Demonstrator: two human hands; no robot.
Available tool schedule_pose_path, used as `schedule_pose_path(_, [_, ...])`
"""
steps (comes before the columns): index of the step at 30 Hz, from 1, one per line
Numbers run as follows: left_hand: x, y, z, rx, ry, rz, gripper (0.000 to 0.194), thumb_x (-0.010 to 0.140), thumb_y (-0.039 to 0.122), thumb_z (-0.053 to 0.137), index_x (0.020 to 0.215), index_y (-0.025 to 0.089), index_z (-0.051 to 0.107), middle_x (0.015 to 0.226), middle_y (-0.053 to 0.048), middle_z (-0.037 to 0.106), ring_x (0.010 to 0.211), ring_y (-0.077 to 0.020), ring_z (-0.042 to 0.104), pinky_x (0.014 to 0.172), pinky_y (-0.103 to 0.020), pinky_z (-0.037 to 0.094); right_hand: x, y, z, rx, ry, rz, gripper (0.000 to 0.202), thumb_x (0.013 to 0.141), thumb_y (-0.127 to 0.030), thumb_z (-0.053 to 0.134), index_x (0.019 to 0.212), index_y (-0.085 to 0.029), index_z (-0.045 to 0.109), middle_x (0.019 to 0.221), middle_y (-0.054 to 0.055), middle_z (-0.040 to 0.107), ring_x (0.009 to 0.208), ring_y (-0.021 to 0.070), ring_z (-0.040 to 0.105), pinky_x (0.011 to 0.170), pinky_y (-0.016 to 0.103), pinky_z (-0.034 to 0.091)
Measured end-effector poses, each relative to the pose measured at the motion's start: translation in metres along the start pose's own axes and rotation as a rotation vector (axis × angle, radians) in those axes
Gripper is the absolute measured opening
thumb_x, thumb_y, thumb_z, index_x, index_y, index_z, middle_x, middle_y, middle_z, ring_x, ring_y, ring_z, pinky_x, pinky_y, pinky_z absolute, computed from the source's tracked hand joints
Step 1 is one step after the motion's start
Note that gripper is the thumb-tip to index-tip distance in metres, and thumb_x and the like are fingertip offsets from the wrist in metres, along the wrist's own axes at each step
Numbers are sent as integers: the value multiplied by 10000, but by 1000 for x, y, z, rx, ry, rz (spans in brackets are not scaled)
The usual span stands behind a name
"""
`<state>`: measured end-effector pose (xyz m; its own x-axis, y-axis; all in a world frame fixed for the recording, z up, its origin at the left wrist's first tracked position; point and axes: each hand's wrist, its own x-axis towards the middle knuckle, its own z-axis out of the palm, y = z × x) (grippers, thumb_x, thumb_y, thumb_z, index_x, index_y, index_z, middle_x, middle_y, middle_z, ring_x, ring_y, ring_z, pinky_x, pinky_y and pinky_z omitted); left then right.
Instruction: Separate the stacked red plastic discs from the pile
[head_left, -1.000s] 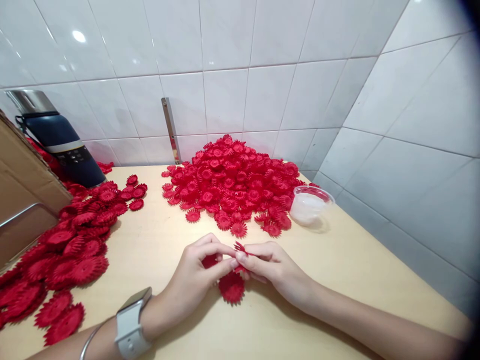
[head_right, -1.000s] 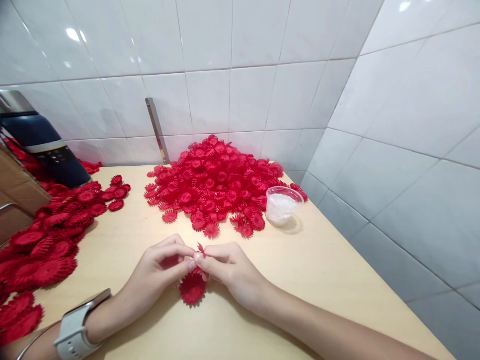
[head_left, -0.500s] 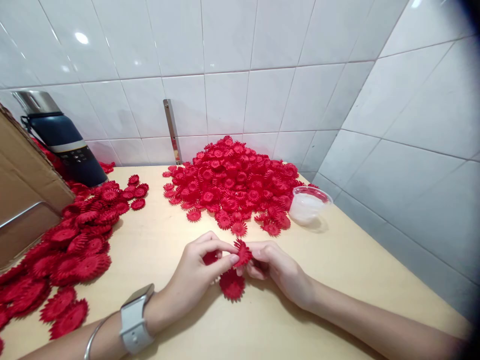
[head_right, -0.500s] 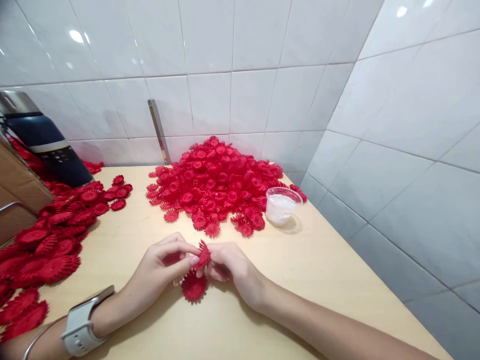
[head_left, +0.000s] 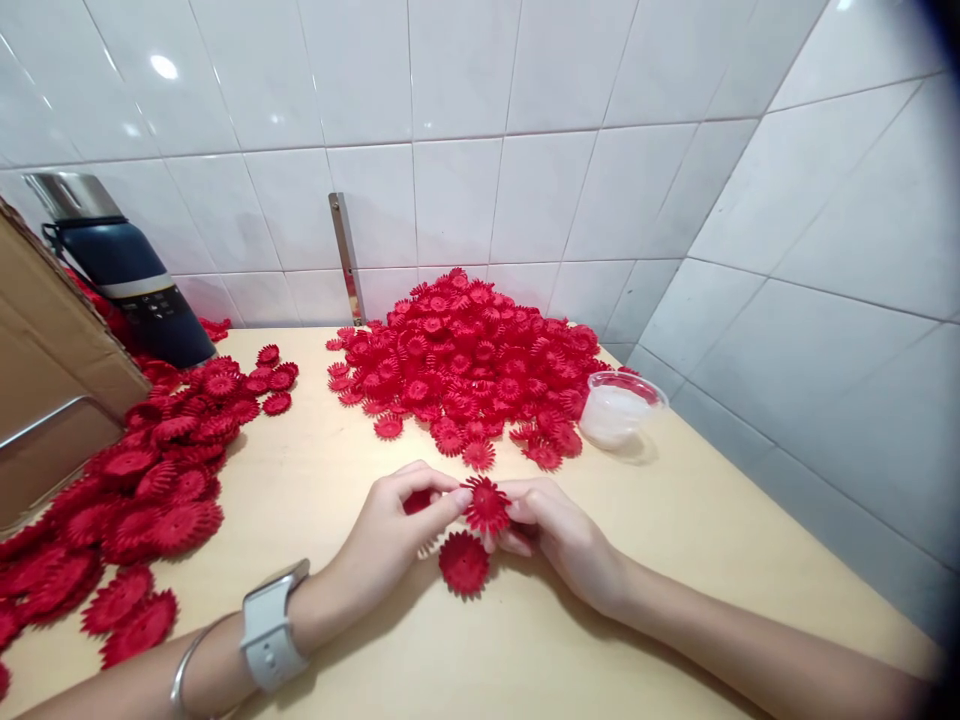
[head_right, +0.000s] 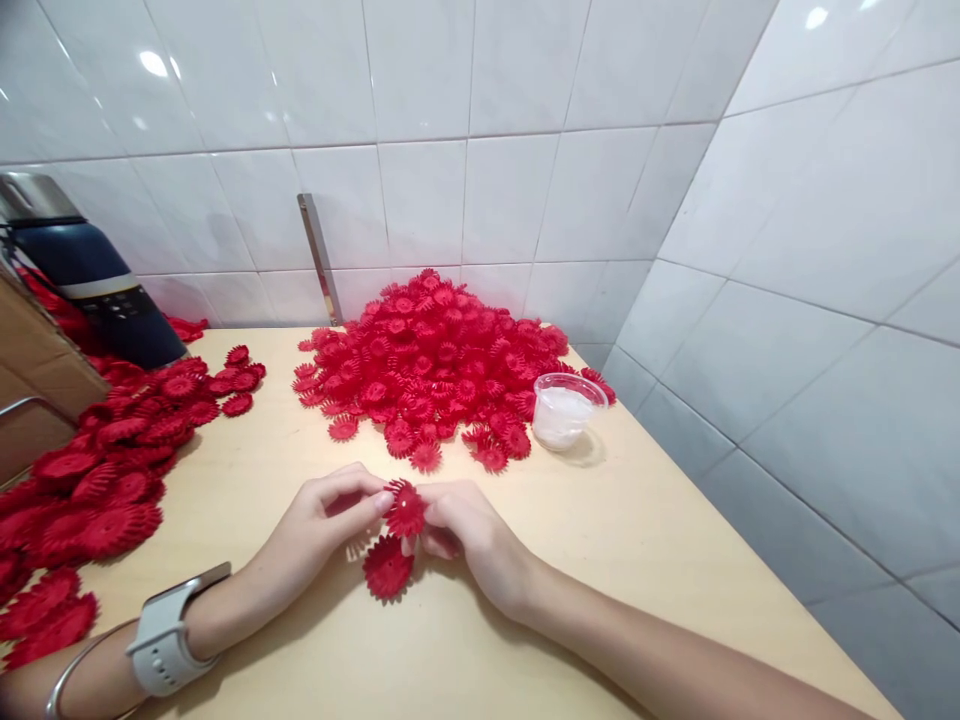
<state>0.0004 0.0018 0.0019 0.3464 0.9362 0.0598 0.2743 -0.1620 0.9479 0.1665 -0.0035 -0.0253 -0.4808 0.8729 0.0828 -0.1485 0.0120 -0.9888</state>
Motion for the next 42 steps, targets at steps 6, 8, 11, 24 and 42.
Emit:
schedule_pose_path(6, [-2,-1,0,40,9,24,192,768,255,538,613,150,579,647,7,514,624,-114,490,603,-231,380,-1,-3,0,-55,25,-16,255,775,-274,388,543,-171,367,499,-46,313,475,90,289,472,241,217])
schedule_pose_path(8, [-3,-2,0,47,0,30,194,766,248,541,602,148,571,647,7,508,618,-111,488,593,-227,380,-1,-6,2,-107,10,-11,256,764,-326,461,576,-162,402,511,-45,344,478,87,313,466,231,220])
schedule_pose_path(11, [-3,-2,1,60,-4,41,181,763,232,541,608,144,573,651,8,500,601,-103,483,574,-220,377,-2,-11,5,-195,0,-27,247,769,-316,477,588,-155,423,536,-35,371,504,90,329,478,227,236])
schedule_pose_path(24, [-4,-4,2,-52,138,-19,123,766,309,547,783,188,528,582,62,438,500,-73,401,484,-193,335,1,-10,6,-178,117,22,304,838,-293,414,563,-168,376,487,-65,254,455,71,220,439,229,179])
schedule_pose_path(42, [-6,-4,1,107,4,73,121,762,234,560,805,214,671,730,1,514,670,-110,518,628,-220,402,3,-12,6,-155,59,35,310,824,-339,437,571,-161,413,503,-54,318,481,81,284,459,236,205])
